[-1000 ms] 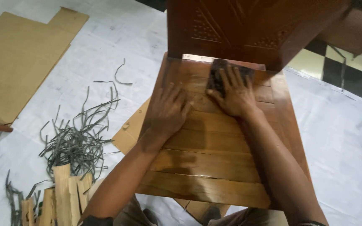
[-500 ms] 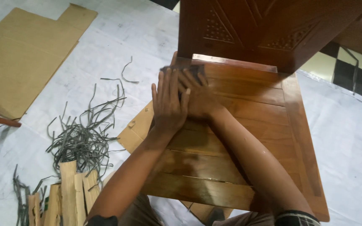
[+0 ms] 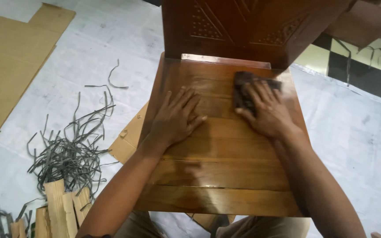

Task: Wiping down a wooden chair and then wrapping cardboard around the legs of a wooden stool to prepare it for delivery.

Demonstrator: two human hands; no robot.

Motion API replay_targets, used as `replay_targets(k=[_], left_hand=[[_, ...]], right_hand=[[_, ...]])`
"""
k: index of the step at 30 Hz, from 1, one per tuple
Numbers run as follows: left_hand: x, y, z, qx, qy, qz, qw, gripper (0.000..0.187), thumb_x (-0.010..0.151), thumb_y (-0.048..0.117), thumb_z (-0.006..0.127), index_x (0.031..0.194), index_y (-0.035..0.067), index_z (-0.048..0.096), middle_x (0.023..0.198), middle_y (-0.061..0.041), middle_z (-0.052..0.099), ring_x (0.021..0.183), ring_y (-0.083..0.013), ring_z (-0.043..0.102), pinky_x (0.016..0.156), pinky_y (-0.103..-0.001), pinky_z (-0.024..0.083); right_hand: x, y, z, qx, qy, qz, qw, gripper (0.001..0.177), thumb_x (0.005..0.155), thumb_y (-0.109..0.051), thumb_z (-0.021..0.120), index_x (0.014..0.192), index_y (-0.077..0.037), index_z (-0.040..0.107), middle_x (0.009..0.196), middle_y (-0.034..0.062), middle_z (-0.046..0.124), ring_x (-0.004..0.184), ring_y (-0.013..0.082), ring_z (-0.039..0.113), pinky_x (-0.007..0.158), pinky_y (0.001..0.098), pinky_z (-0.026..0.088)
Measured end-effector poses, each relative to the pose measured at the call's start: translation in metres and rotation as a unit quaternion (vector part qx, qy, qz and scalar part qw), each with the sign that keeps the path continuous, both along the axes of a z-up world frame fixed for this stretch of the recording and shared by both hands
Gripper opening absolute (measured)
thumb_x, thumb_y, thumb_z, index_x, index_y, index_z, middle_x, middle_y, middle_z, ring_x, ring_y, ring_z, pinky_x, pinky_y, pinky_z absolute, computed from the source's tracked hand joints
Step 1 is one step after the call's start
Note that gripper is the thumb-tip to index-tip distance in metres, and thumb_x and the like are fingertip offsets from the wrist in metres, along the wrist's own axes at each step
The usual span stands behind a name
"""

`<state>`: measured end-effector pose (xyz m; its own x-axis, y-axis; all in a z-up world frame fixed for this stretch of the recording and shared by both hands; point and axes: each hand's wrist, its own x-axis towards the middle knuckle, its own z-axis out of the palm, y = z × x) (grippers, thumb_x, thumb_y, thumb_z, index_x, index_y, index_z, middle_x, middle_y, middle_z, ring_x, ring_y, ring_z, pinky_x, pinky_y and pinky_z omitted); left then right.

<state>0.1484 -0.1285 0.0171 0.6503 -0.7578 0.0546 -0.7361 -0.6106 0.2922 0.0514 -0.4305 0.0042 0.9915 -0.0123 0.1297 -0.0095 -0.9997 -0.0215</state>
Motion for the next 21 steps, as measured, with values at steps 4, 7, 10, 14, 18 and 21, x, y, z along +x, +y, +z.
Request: replay_targets(k=[4,7,10,14,18,21], left_hand=[[0.001,-0.001,-0.003,0.021,-0.009,-0.005,1.0,0.073,0.098,0.07,0.039,0.154,0.023,0.041,0.165,-0.007,0.035,0.156,-0.0324,0.024,0.126,-0.059,0.011],[-0.001,0.001,0.001,0.03,-0.007,-0.001,1.0,0.073,0.098,0.07,0.039,0.155,0.025,0.038,0.166,-0.006,0.033,0.156,-0.0311,0.022,0.127,-0.058,0.009],[-0.003,0.002,0.0,-0.007,-0.024,-0.002,1.0,0.067,0.1,0.064,0.044,0.152,0.021,0.044,0.163,-0.008,0.039,0.154,-0.032,0.028,0.126,-0.058,0.014],[-0.005,0.001,0.006,0.007,-0.01,0.005,1.0,0.063,0.101,0.061,0.044,0.15,0.023,0.045,0.162,-0.006,0.04,0.154,-0.0303,0.029,0.126,-0.057,0.014],[0.0,-0.002,0.0,0.01,-0.004,0.017,1.0,0.064,0.1,0.063,0.044,0.151,0.025,0.047,0.162,-0.005,0.041,0.154,-0.0285,0.03,0.127,-0.056,0.014],[-0.001,0.001,-0.002,-0.045,-0.009,0.016,0.999,0.058,0.101,0.055,0.052,0.148,0.022,0.051,0.159,-0.007,0.045,0.152,-0.0298,0.034,0.126,-0.057,0.018]], right_hand=[[-0.032,-0.006,0.005,0.024,0.033,-0.098,0.994,0.09,0.097,-0.073,0.039,0.164,-0.015,0.027,0.167,0.02,0.029,0.155,0.0391,0.023,0.119,0.0646,0.024],[-0.055,0.019,0.006,-0.013,0.015,-0.156,0.987,0.087,0.099,-0.066,0.043,0.162,-0.007,0.032,0.164,0.0252,0.035,0.153,0.0429,0.029,0.116,0.0668,0.029],[-0.07,0.035,0.008,-0.013,0.021,-0.124,0.992,0.09,0.098,-0.062,0.048,0.161,0.0,0.031,0.162,0.0311,0.032,0.15,0.0483,0.03,0.113,0.0691,0.032],[-0.062,0.023,0.01,0.005,0.044,-0.135,0.99,0.092,0.098,-0.069,0.041,0.162,-0.004,0.03,0.163,0.0281,0.032,0.152,0.0462,0.029,0.115,0.0691,0.029],[-0.023,-0.014,-0.001,-0.003,0.03,-0.174,0.984,0.095,0.101,-0.074,0.032,0.161,-0.001,0.032,0.161,0.0308,0.034,0.151,0.0469,0.03,0.116,0.0671,0.03],[0.007,-0.008,0.009,0.033,0.025,-0.2,0.979,0.095,0.102,-0.073,0.034,0.159,0.004,0.033,0.162,0.0321,0.032,0.152,0.0472,0.026,0.121,0.0632,0.024]])
